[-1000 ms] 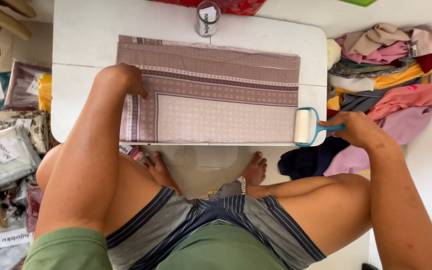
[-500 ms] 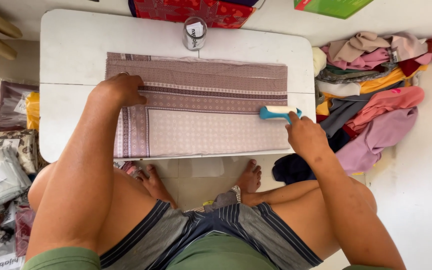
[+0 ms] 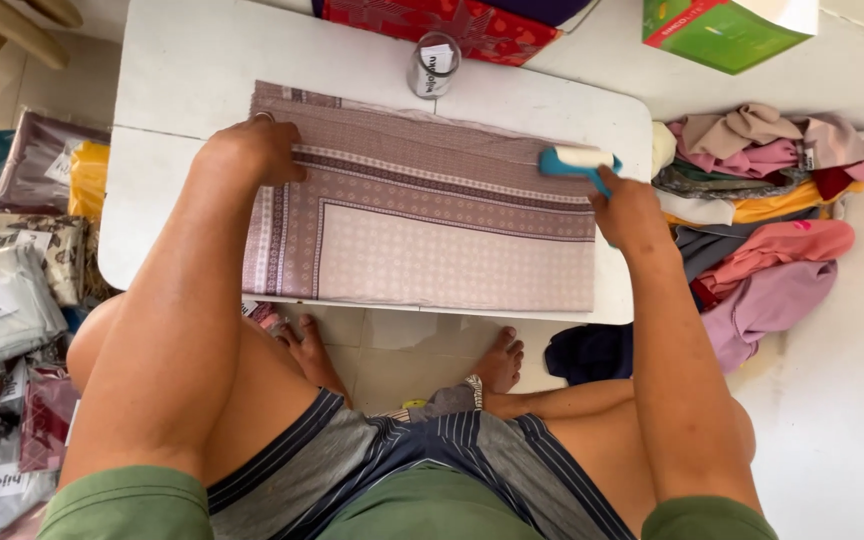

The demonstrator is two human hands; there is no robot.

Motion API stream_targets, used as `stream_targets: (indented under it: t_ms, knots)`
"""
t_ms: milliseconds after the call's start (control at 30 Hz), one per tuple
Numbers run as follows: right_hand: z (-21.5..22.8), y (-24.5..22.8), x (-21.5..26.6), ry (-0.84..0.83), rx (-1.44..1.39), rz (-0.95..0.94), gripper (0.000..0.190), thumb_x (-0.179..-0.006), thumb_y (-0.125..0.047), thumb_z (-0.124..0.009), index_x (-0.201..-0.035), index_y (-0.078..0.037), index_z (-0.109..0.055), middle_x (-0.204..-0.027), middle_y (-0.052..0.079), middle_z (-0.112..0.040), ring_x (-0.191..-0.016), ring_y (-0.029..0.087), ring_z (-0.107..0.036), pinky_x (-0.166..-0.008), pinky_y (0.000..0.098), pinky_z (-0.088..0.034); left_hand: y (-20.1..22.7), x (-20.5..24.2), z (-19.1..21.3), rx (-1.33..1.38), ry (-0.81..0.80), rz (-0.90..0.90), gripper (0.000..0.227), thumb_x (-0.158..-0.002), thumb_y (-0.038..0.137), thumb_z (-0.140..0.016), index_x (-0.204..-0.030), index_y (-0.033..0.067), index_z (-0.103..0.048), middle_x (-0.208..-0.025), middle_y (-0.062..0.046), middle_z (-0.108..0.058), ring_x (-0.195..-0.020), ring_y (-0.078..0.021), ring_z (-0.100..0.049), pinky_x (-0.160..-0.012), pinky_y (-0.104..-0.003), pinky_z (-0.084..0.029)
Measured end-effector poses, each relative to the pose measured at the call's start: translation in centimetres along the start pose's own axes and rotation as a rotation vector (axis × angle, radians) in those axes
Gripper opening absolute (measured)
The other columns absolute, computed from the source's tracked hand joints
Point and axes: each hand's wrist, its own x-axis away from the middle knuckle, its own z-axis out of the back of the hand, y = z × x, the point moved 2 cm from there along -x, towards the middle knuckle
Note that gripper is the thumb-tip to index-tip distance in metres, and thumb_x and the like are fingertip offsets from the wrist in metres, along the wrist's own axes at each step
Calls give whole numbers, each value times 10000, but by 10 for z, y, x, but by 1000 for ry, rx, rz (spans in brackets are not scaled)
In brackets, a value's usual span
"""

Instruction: Folding a patterned scarf on a table and using a lint roller to remove lint and debris.

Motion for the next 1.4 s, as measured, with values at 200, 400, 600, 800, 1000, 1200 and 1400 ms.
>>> stream_targets:
  t_ms: [200, 400, 600, 800, 1000, 1200, 1400]
  knots:
    - [44, -37, 81, -279, -76, -204, 470, -942, -212, -590, -1393, -103, -660, -789, 316, -744, -678, 432, -747, -683, 530, -630, -5, 13, 5, 12, 41, -9, 689, -833, 478, -781, -1421, 142, -653, -1290, -281, -630, -1187, -440, -661, -932, -588, -545]
    - [9, -11, 53, -121, -61, -104, 485, -966, -222, -605, -1421, -55, -630, -863, 307, -730, -786, 461, -738, -701, 591, -608, -4, 21, 7, 12, 44, -8, 697, -842, 472, -785, -1422, 108, -653, -1306, -297, -628, -1193, -451, -657, -934, -596, -545]
    - [15, -33, 34, 144, 70, -53, 454, -993, -260, -590, -1420, -120, -658, -1051, 266, -702, -913, 526, -700, -757, 650, -582, -10, -19, -23, -1, 114, 19, 649, -802, 475, -779, -1350, 137, -698, -1347, -234, -589, -1181, -428, -656, -929, -600, -547]
    - [-4, -109, 49, 47, 126, -42, 436, -974, -271, -536, -1367, -160, -687, -1031, 229, -714, -896, 513, -719, -772, 630, -592, -9, -44, -46, -91, 380, -11, 458, -719, 481, -798, -1096, 220, -810, -1095, -74, -694, -952, -279, -729, -725, -520, -598]
    - [-17, -134, -9, 217, 64, 55, 403, -993, -162, -543, -1367, -62, -656, -981, 262, -688, -868, 503, -725, -683, 575, -615, -6, -29, -36, -62, 304, 25, 423, -721, 370, -794, -1090, 162, -811, -1157, -82, -706, -989, -291, -721, -755, -533, -589]
    - [-16, -130, -49, 253, -10, 107, 398, -990, -119, -555, -1352, 16, -648, -952, 302, -684, -871, 515, -719, -659, 587, -616, -8, -31, -26, -38, 243, 58, 455, -753, 396, -746, -1151, 179, -792, -1249, -93, -660, -1061, -317, -704, -821, -539, -582]
    - [24, -183, 27, 185, 71, 143, 406, -977, -218, -554, -1308, -37, -704, -933, 291, -692, -880, 511, -717, -702, 613, -589, -12, -21, -21, -10, 256, 79, 460, -798, 347, -740, -1194, 115, -766, -1264, -94, -671, -1081, -308, -707, -824, -529, -588]
